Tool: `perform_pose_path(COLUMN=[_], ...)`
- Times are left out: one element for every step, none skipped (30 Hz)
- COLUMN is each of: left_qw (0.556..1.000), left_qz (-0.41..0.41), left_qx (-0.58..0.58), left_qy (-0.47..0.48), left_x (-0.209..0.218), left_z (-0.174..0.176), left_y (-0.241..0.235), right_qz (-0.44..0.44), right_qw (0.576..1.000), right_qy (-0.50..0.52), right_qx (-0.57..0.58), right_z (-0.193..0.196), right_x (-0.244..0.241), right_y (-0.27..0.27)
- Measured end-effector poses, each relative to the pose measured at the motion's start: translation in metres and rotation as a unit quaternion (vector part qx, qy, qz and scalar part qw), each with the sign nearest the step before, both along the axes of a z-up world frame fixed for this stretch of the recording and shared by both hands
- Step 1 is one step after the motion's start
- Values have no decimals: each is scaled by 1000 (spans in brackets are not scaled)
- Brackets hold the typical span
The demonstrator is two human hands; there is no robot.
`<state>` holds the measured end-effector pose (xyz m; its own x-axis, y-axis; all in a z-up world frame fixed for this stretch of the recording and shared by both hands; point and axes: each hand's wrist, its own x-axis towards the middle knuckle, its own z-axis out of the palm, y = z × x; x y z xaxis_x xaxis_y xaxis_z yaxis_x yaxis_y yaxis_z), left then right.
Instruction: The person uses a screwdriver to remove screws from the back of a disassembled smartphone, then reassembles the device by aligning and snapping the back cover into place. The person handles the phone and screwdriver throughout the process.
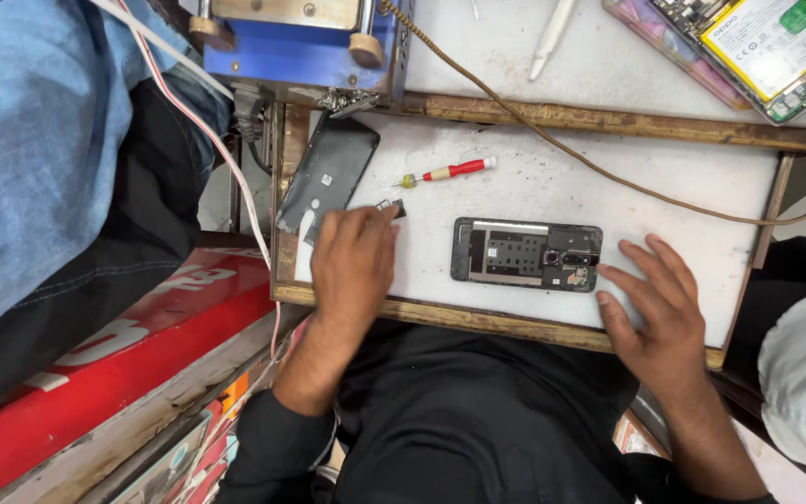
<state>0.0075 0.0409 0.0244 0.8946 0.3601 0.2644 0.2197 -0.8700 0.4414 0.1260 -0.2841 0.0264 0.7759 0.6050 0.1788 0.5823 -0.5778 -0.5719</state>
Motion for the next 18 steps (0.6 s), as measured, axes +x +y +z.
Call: perform_pose_path(left_qw=[1000,999,999,999,998,998,998,998,997,996,995,992,986,980,973,951,923,889], left_qz=[-4,-8,-13,-18,-24,-32,-45,-60,-75,-76,-78,-79,-90,-98,-106,-105,-103,-97], left_qx=[12,24,36,37,38,40,30,17,5,-30,-66,-101,-138,-173,-207,-290,-370,-446], left_qy=[12,23,34,34,33,32,31,31,31,16,2,-11,-10,-7,-5,11,28,43], left_x=[5,10,13,15,18,21,23,24,25,26,24,23,22,20,19,19,20,20], left_z=[-1,-2,-2,0,1,3,5,8,9,10,11,12,11,10,9,6,3,1], left_y=[5,9,11,13,14,14,15,16,15,13,8,3,-4,-14,-24,-35,-47,-57], right_qz=[-10,-20,-31,-35,-39,-47,-49,-53,-58,-59,-61,-63,-68,-71,-74,-75,-76,-73], right_qw=[1000,999,999,998,998,998,997,997,996,996,995,995,994,994,993,994,994,994], right_qy=[5,8,12,14,16,18,18,20,22,27,32,36,36,36,37,27,17,7], right_qx=[13,26,38,40,42,44,52,59,66,68,70,74,76,78,81,81,80,82], right_z=[0,1,1,1,2,2,2,2,1,1,1,0,-1,-2,-3,-3,-3,-3], right_x=[-1,-3,-3,-4,-3,-4,-3,-2,-2,-1,-1,0,1,1,0,0,-2,-3], right_y=[0,0,0,1,1,1,1,0,0,-2,-3,-3,-4,-5,-6,-6,-6,-6])
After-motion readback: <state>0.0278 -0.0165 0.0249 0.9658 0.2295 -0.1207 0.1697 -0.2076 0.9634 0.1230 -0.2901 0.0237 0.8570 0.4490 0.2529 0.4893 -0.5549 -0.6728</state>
